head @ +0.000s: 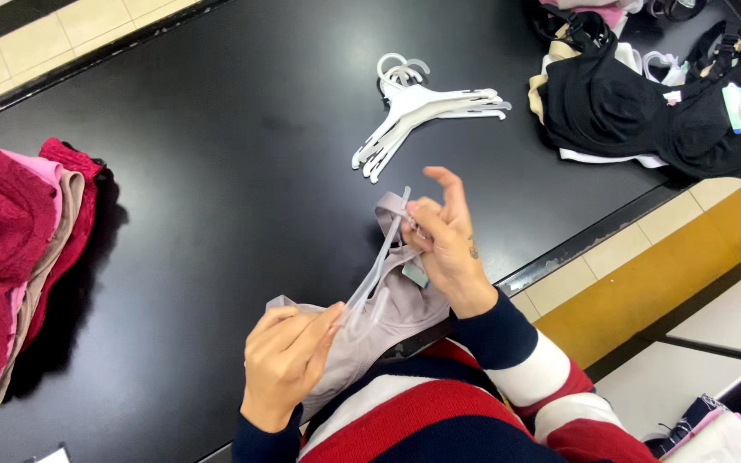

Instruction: The person puts bras onto plastic hangers by hooking the straps into the notches and then places the hung items in a stack on the table.

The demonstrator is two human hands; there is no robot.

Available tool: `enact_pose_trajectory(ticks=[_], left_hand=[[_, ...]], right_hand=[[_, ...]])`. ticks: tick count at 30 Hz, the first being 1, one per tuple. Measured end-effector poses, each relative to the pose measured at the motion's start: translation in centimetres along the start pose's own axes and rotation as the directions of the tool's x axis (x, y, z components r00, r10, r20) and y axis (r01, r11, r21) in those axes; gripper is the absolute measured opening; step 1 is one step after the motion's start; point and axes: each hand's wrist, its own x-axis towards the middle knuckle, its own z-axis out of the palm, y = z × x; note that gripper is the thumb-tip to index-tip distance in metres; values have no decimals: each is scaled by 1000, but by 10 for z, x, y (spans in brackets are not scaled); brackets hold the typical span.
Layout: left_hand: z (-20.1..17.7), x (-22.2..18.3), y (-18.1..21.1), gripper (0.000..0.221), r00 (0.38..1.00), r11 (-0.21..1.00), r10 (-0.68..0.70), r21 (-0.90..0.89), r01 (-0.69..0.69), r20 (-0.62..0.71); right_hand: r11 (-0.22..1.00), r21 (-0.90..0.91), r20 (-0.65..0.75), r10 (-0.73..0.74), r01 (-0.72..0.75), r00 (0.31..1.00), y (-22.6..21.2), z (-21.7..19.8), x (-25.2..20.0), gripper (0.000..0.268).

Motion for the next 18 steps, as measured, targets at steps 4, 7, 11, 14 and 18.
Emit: enact_pose_trajectory(ticks=[4,7,11,14,18], left_hand=[[-9,-1,2,11,973,973,-230,-29,229,-33],[-33,13,3,18,840,832,-542,-118,542,42],[-50,22,2,19,766,736,-625,-214,642,149],[-56,27,6,17,785,749,-615,-255,611,74],[-56,25,22,14,796,778,-600,-289,557,-82]], right_hand=[[988,-123,60,-87,94,994,-12,9,-10,43],[687,-650,226,-233,325,946,-34,8,-11,29],[156,-611,717,-306,776,626,-64,14,8,37],[153,-437,880,-128,886,457,-69,23,26,24],[264,-368,920,-39,892,391,-71,32,50,14]])
